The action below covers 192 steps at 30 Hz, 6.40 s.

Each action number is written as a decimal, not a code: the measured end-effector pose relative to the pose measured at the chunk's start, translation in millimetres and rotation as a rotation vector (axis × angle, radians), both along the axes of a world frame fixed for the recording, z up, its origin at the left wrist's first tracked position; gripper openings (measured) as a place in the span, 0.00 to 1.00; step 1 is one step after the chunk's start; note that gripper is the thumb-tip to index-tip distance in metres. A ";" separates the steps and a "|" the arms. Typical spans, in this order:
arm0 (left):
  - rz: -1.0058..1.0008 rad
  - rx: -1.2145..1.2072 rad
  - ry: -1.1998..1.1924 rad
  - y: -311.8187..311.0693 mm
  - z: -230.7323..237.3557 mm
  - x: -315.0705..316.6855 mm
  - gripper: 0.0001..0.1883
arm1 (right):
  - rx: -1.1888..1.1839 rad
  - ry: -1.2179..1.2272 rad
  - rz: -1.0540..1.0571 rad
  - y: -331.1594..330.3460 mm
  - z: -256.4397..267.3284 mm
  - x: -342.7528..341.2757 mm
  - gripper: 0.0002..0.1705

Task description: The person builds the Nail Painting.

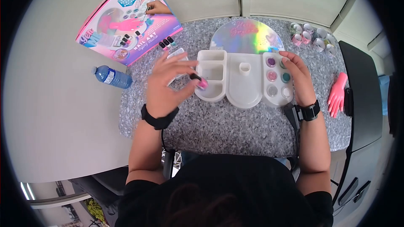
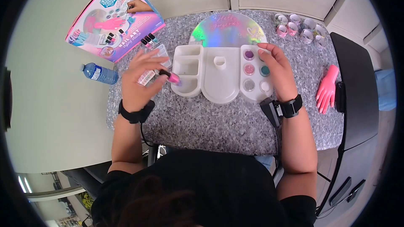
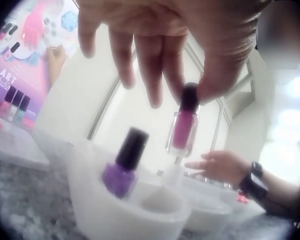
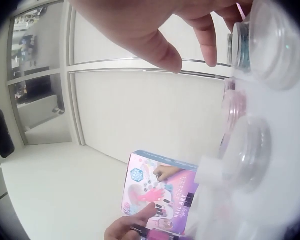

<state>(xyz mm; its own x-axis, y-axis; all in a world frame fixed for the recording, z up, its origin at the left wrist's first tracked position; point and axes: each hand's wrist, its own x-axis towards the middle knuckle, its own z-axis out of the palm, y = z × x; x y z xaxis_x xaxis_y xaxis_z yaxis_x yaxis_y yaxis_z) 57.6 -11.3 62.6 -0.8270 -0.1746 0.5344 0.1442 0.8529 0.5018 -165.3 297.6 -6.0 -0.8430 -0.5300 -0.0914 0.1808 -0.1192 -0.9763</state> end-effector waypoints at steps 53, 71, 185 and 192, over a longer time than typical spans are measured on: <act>0.190 -0.278 -0.207 50.6 -12.7 3.1 0.09 | 0.030 0.010 -0.025 1.6 -4.6 -8.8 0.21; 0.582 -0.406 -0.171 -38.9 1.8 -20.9 0.26 | 0.034 0.031 -0.039 0.9 -5.9 -5.5 0.23; -0.962 0.908 -0.595 83.1 -69.6 -16.1 0.31 | 1.482 1.005 -0.229 -15.4 22.7 -190.1 0.19; -0.910 0.942 -0.600 77.3 -72.0 -19.3 0.39 | 1.462 1.144 -0.222 -21.0 16.9 -208.2 0.20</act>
<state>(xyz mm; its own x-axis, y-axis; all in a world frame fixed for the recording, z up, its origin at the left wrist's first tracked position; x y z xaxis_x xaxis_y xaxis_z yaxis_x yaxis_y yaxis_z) 38.3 66.0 -9.5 -0.8958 0.4407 0.0576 0.0168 -0.0958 0.9953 -373.5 276.6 10.9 -0.8501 -0.4503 0.2730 -0.4510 0.8902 0.0642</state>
